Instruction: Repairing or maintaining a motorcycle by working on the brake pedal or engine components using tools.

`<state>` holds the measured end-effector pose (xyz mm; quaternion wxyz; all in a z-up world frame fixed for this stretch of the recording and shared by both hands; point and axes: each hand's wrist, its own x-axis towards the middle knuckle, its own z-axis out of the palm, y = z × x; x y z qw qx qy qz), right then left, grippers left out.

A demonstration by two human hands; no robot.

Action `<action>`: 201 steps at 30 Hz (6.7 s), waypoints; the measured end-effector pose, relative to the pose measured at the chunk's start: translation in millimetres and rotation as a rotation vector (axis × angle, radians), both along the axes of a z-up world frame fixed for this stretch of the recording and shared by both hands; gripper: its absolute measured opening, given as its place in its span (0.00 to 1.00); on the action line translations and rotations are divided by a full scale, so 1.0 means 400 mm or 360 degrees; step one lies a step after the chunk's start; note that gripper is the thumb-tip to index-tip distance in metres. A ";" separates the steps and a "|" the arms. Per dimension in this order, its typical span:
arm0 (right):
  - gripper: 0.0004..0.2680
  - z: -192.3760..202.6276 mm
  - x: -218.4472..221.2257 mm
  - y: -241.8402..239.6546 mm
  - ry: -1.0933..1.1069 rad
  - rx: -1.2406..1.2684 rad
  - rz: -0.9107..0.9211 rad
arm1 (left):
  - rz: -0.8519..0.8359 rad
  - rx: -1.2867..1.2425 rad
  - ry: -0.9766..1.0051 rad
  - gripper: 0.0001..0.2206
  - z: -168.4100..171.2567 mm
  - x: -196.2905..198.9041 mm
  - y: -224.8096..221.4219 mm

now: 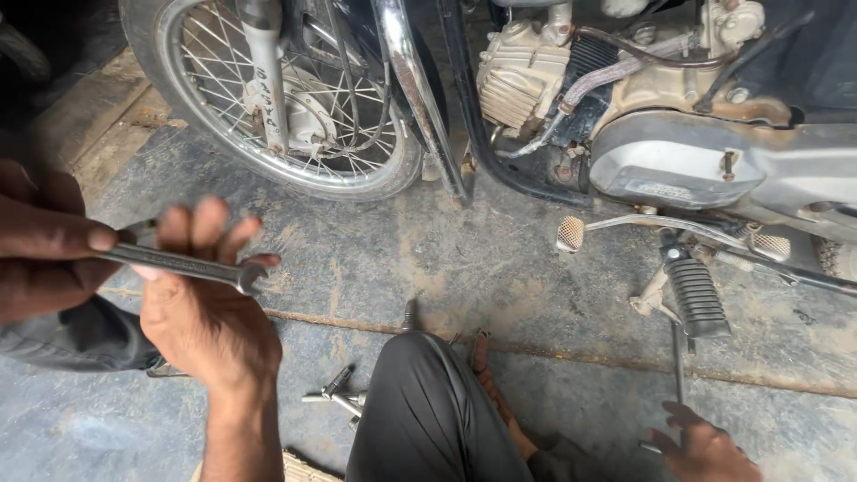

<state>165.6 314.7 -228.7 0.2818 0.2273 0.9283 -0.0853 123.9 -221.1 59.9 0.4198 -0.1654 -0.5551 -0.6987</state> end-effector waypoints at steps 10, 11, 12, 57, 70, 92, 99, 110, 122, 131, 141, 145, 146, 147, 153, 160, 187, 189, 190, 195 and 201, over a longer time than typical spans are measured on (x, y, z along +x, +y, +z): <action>0.18 0.255 0.059 -0.266 0.0836 -0.0391 0.0030 | -0.0420 0.0541 -0.0548 0.12 -0.283 0.047 0.353; 0.17 0.263 0.056 -0.289 0.1024 -0.1095 -0.0024 | -0.0546 0.0551 -0.1000 0.12 -0.334 0.046 0.415; 0.16 0.270 0.042 -0.316 0.1218 -0.1809 -0.0057 | -0.0651 0.0538 -0.1444 0.14 -0.381 0.046 0.471; 0.09 0.066 -0.623 -0.292 0.2603 -0.0218 -0.0411 | -0.1119 0.0032 -0.1688 0.19 -0.437 -0.427 0.693; 0.19 -0.020 -0.810 -0.292 0.2891 -0.0565 -0.0954 | -0.0986 0.0052 -0.1859 0.19 -0.487 -0.546 0.699; 0.19 -0.335 -1.016 -0.243 0.3391 0.0142 -0.0863 | -0.0976 0.0100 -0.1633 0.19 -0.533 -0.528 0.711; 0.22 -0.067 -0.711 -0.255 0.2503 -0.0932 -0.0968 | -0.0913 0.0071 -0.1367 0.17 -0.572 -0.520 0.711; 0.16 0.114 -0.578 -0.282 0.2256 -0.1540 -0.1246 | -0.0957 0.0091 -0.1367 0.16 -0.546 -0.511 0.694; 0.14 0.081 -0.599 -0.328 0.2516 -0.0840 -0.0962 | -0.0940 0.0093 -0.1378 0.16 -0.546 -0.514 0.696; 0.14 0.112 -0.609 -0.313 0.2496 -0.0952 -0.1029 | -0.0930 0.0125 -0.1383 0.15 -0.549 -0.508 0.704; 0.12 0.029 -0.663 -0.272 0.2632 -0.1587 -0.1302 | -0.0881 0.0108 -0.1410 0.16 -0.547 -0.509 0.704; 0.12 0.029 -0.714 -0.264 0.2483 -0.1845 -0.1471 | -0.0923 0.0142 -0.1458 0.17 -0.543 -0.512 0.699; 0.15 0.011 -0.734 -0.262 0.2497 -0.1879 -0.1462 | -0.0928 0.0114 -0.1512 0.18 -0.538 -0.513 0.697; 0.18 -0.007 -0.755 -0.259 0.2510 -0.1913 -0.1453 | -0.0932 0.0086 -0.1565 0.18 -0.533 -0.516 0.695; 0.17 -0.156 -0.824 -0.225 0.2982 -0.1949 -0.1134 | -0.0889 0.0019 -0.1689 0.18 -0.517 -0.526 0.702; 0.10 -0.304 -1.003 -0.208 0.3380 -0.1929 -0.1680 | -0.0894 0.0072 -0.1689 0.18 -0.522 -0.541 0.715; 0.14 0.193 -0.612 -0.323 0.2339 -0.0604 -0.0775 | -0.0937 0.0121 -0.1519 0.17 -0.518 -0.517 0.683; 0.12 0.175 -0.625 -0.318 0.2405 -0.0384 -0.0713 | -0.0913 0.0004 -0.1554 0.18 -0.516 -0.522 0.680; 0.12 0.166 -0.632 -0.315 0.2399 -0.0384 -0.0717 | -0.0913 0.0002 -0.1560 0.18 -0.514 -0.524 0.680; 0.11 0.068 -0.707 -0.304 0.2864 -0.0098 -0.0538 | -0.0961 0.0080 -0.1565 0.19 -0.513 -0.534 0.689; 0.15 -0.159 -0.962 -0.289 0.3341 -0.0361 -0.0748 | -0.0982 0.0107 -0.1377 0.16 -0.515 -0.540 0.697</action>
